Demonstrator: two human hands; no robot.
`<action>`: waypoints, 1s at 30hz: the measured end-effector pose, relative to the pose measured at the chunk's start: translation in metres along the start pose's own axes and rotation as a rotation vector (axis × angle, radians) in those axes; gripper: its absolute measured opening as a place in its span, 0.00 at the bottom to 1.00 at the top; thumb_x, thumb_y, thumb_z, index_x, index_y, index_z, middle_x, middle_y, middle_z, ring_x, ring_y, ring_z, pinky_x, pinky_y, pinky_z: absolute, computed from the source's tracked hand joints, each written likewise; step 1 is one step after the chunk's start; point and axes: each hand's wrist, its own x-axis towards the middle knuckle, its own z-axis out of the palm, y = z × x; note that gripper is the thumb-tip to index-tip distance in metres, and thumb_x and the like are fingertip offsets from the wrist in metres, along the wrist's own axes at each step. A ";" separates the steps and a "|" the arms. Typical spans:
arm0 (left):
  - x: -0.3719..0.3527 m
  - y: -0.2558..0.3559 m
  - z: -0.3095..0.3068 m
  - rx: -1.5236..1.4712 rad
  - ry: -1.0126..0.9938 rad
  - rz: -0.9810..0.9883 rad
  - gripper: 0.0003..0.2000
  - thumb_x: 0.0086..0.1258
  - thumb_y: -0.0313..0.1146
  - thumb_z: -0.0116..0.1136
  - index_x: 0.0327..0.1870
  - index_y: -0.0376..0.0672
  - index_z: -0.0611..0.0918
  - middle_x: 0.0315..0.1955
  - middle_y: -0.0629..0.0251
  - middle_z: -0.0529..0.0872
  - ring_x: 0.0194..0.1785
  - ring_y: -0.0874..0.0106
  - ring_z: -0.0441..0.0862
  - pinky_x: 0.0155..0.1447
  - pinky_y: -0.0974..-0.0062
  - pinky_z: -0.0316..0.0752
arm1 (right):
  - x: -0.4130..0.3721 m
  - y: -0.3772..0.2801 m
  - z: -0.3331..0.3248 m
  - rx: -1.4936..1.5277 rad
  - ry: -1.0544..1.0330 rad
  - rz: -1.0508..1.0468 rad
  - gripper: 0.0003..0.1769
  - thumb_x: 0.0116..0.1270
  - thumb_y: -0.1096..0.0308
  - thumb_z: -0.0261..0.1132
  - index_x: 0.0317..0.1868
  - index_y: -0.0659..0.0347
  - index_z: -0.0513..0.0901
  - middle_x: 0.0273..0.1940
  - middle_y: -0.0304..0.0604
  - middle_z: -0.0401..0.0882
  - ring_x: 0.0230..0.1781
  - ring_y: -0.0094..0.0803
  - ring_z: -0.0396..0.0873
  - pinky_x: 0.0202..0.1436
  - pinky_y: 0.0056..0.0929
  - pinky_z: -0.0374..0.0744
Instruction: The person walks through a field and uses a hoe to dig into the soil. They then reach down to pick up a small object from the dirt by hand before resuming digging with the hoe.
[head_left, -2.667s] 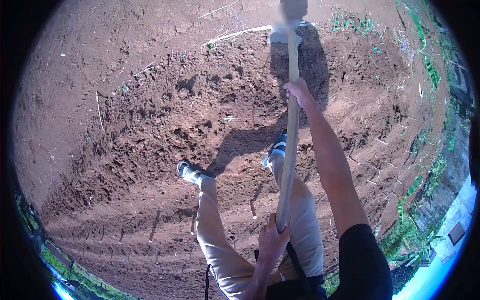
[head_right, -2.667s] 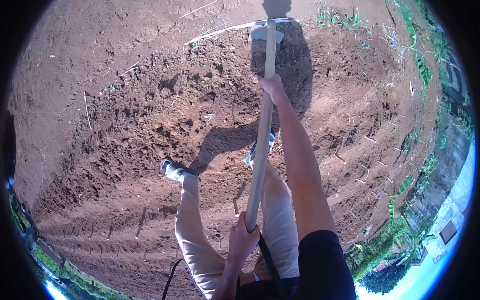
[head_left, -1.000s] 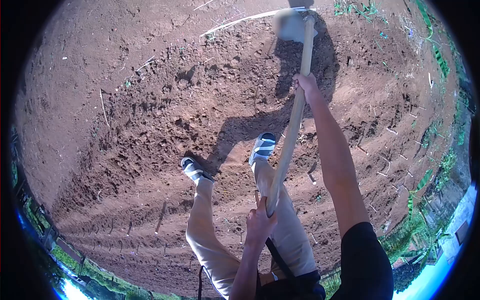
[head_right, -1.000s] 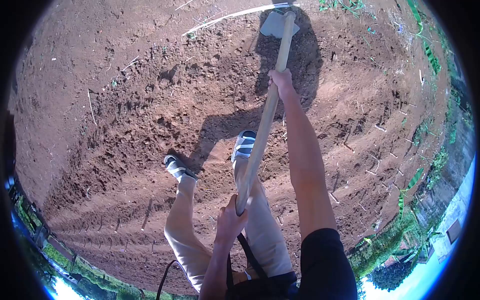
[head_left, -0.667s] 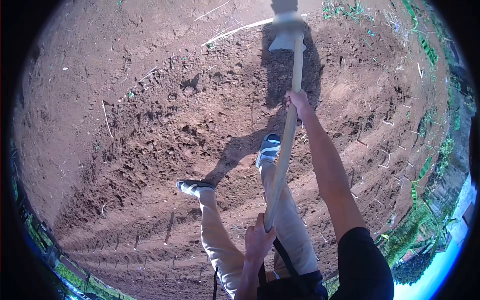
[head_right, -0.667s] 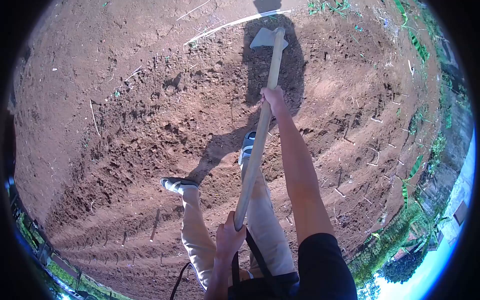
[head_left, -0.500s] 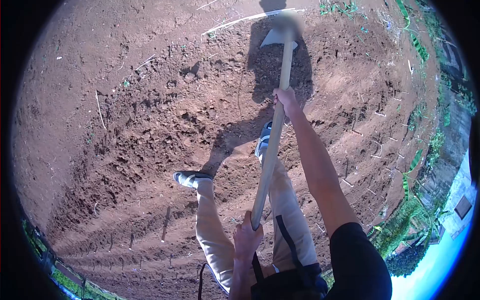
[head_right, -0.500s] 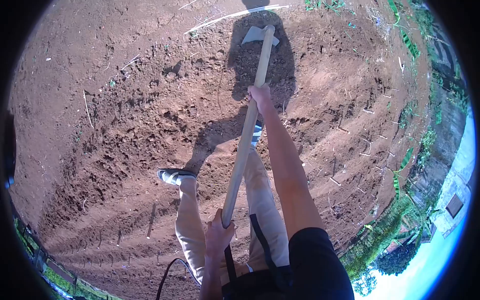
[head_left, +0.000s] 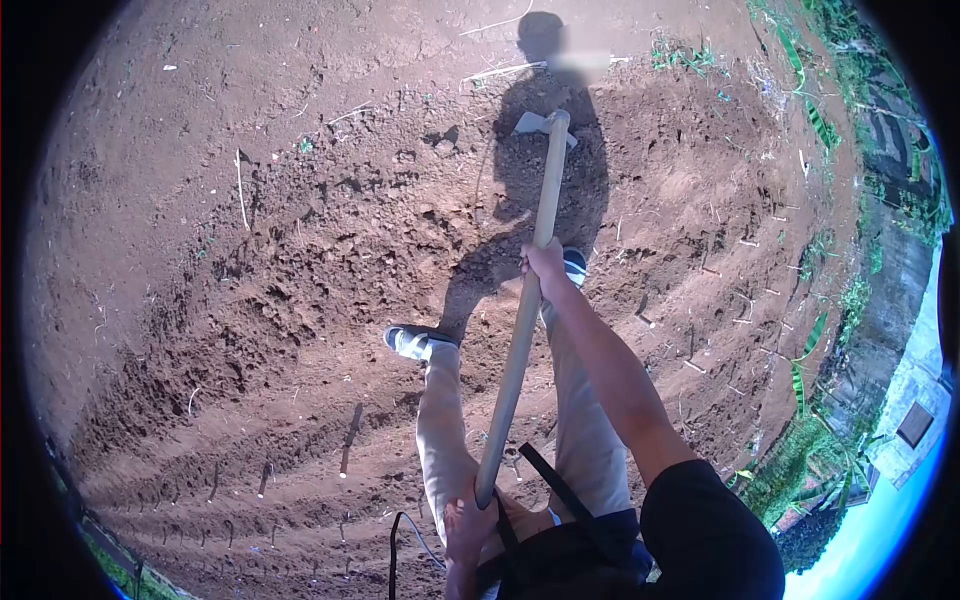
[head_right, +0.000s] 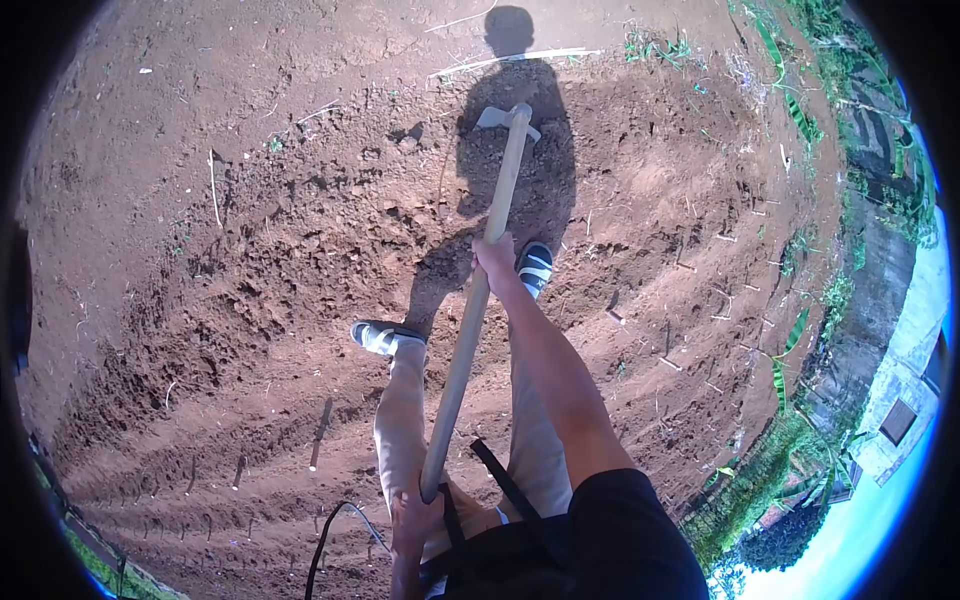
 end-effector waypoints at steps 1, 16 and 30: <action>-0.010 -0.013 -0.012 -0.028 -0.043 -0.022 0.27 0.52 0.38 0.61 0.57 0.43 0.74 0.31 0.41 0.82 0.38 0.45 0.82 0.43 0.50 0.75 | -0.022 0.006 0.011 -0.009 -0.001 0.017 0.13 0.56 0.77 0.61 0.38 0.60 0.65 0.23 0.40 0.68 0.15 0.27 0.69 0.13 0.32 0.73; -0.022 0.075 0.003 -0.191 -0.045 -0.022 0.25 0.56 0.38 0.61 0.56 0.46 0.72 0.26 0.48 0.84 0.32 0.47 0.83 0.38 0.51 0.77 | -0.014 -0.069 -0.010 0.068 -0.126 0.048 0.15 0.56 0.76 0.61 0.40 0.56 0.64 0.23 0.37 0.66 0.14 0.24 0.66 0.14 0.31 0.70; 0.210 0.292 0.005 -0.282 -0.052 0.305 0.26 0.59 0.35 0.58 0.60 0.42 0.69 0.27 0.41 0.81 0.32 0.43 0.82 0.36 0.51 0.76 | 0.301 -0.210 -0.065 -0.129 -0.072 -0.106 0.05 0.56 0.75 0.61 0.28 0.61 0.72 0.18 0.35 0.67 0.15 0.25 0.67 0.19 0.31 0.74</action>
